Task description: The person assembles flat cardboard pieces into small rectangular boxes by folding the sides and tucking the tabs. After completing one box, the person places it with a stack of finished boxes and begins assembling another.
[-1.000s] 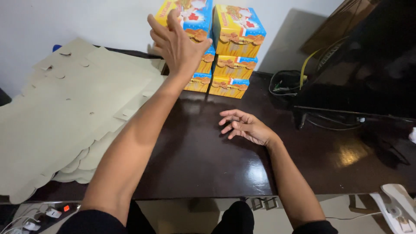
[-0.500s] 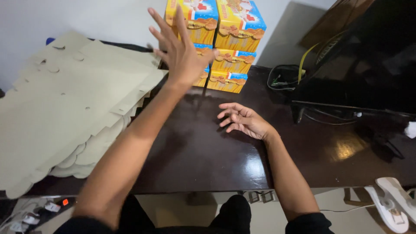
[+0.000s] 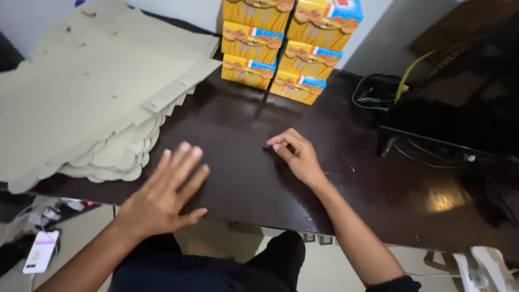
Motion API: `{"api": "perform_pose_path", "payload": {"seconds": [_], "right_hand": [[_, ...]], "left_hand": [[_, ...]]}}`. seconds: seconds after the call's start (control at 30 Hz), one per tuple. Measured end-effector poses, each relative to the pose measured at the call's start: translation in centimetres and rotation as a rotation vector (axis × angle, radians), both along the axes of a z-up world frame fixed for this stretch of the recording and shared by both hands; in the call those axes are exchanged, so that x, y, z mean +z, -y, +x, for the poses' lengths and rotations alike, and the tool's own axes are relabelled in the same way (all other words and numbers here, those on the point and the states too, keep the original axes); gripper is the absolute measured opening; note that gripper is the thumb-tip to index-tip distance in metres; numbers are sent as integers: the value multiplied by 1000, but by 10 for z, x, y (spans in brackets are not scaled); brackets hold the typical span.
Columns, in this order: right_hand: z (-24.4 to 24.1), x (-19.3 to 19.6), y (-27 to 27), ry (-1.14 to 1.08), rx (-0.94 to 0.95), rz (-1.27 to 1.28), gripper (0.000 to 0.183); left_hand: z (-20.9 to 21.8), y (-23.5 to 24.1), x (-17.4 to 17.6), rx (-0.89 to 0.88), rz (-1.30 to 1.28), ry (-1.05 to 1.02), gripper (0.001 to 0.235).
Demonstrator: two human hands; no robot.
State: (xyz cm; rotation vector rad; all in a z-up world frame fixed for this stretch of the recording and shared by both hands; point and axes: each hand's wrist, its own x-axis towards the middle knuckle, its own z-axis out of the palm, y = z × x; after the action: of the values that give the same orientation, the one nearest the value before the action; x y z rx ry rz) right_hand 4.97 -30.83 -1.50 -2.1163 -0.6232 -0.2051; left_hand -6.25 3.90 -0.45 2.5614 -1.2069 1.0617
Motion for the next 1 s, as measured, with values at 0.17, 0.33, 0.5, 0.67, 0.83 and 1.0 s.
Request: {"api": "perform_pose_path", "payload": {"seconds": [0.17,0.33,0.5,0.67,0.83,1.0], "right_hand": [[-23,21,-26,213,-9,-295,7],[-42,23,-46,461,58,-439,5],[-54,22,-56,597,175,-466,14],[-67,30,-59,620,160,-539,11],[-80,19,-57,524,44,-577,22],[-85,21,-56,503,23,-573,24]], "left_hand": [[2,7,-10,128,-37,135,76],[3,9,-22,148,-111,158,72],[3,6,-31,151,-120,114,74],[3,6,-46,120,-167,138,64],[8,5,-47,76,-182,112,62],[11,3,-46,98,-156,183,59]]}}
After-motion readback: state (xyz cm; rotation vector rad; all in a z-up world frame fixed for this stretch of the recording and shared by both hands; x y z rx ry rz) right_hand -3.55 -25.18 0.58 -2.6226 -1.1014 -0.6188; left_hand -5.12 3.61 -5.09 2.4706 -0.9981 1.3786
